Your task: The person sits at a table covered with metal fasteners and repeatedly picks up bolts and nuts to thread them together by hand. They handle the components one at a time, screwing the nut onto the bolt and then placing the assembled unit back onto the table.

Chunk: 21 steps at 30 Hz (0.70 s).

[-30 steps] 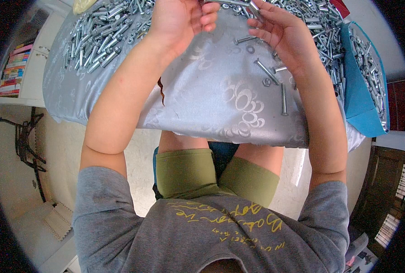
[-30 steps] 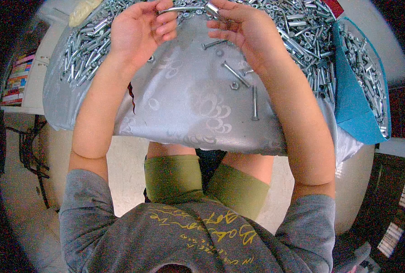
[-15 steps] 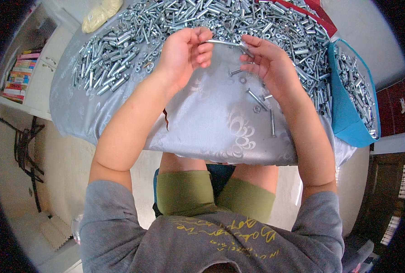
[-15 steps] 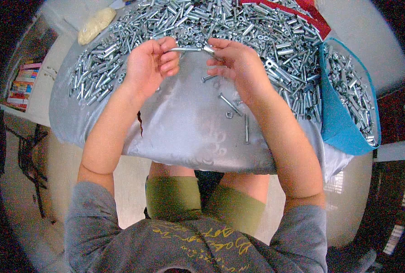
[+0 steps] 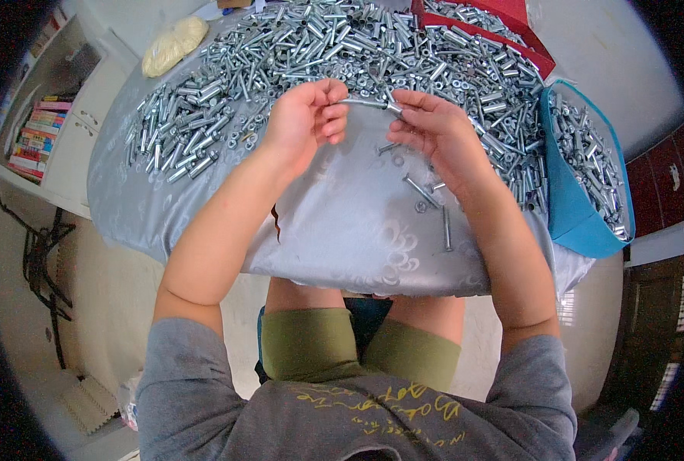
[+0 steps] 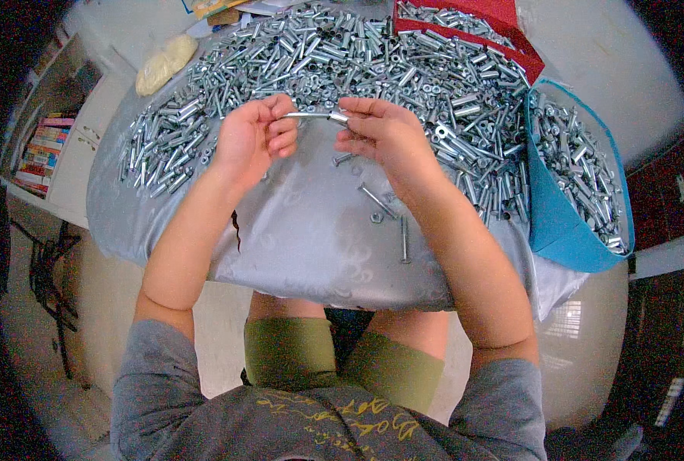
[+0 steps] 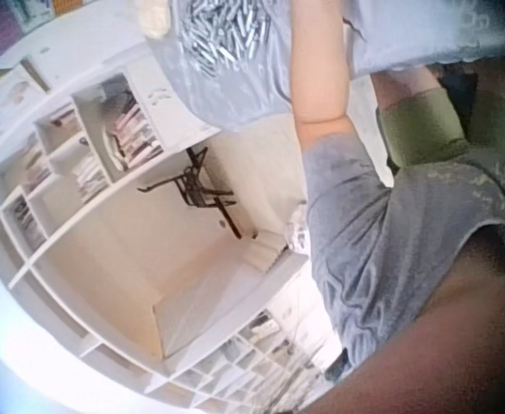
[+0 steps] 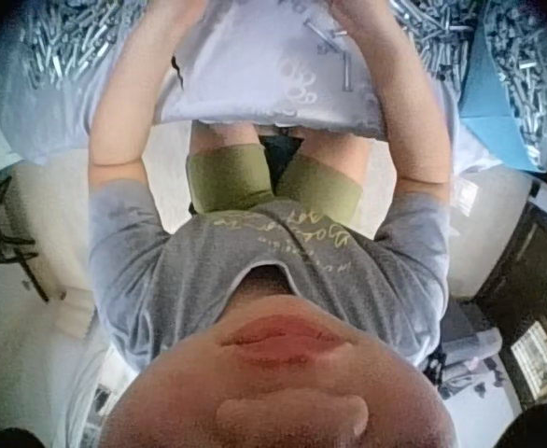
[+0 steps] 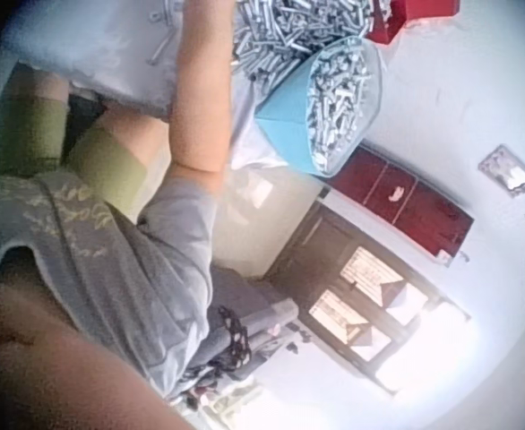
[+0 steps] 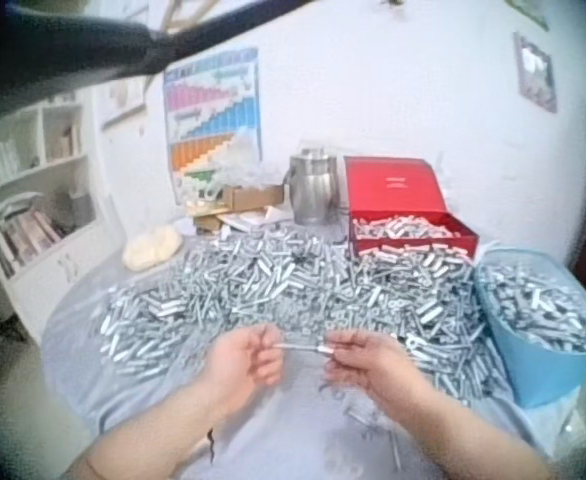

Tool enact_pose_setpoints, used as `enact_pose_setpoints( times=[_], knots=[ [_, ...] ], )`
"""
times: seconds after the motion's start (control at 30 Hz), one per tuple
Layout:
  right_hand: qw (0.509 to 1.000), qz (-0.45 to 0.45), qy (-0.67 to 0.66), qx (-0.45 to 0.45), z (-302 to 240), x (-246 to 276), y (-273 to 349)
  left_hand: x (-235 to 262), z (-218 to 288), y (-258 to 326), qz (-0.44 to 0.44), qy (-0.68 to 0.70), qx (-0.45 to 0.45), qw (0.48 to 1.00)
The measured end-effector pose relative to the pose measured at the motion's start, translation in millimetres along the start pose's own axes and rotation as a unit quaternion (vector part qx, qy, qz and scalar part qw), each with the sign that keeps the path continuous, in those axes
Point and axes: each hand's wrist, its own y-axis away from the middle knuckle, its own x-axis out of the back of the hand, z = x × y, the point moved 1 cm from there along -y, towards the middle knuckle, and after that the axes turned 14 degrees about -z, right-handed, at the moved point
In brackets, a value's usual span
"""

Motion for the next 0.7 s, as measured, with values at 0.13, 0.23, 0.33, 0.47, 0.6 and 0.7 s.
enact_pose_setpoints(
  times=[0.13,0.23,0.33,0.47,0.6,0.7],
  knots=[
    [0.999,-0.028,0.022,-0.003,1.7,1.6,-0.7,0.7,-1.1,-0.8,-0.021,-0.006,0.027,0.999],
    [0.999,-0.026,0.030,0.014,4.6,1.5,0.5,-3.7,-1.4,0.2,-0.032,-0.011,0.026,0.999],
    [0.998,-0.035,0.050,0.009,-0.8,-1.0,2.3,-15.1,-2.8,4.1,-0.064,-0.012,0.042,0.997],
    [0.998,-0.019,0.058,-0.001,-1.2,-8.6,6.6,-18.8,-4.4,4.8,-0.087,-0.043,0.049,0.994],
    [0.998,-0.023,0.060,-0.005,-5.2,-10.0,7.9,-17.2,-7.3,3.2,-0.100,-0.076,0.058,0.990],
    [0.998,-0.017,0.059,0.004,-4.8,-8.6,6.2,-19.6,-6.8,4.8,-0.105,-0.081,0.079,0.988]
  ],
)
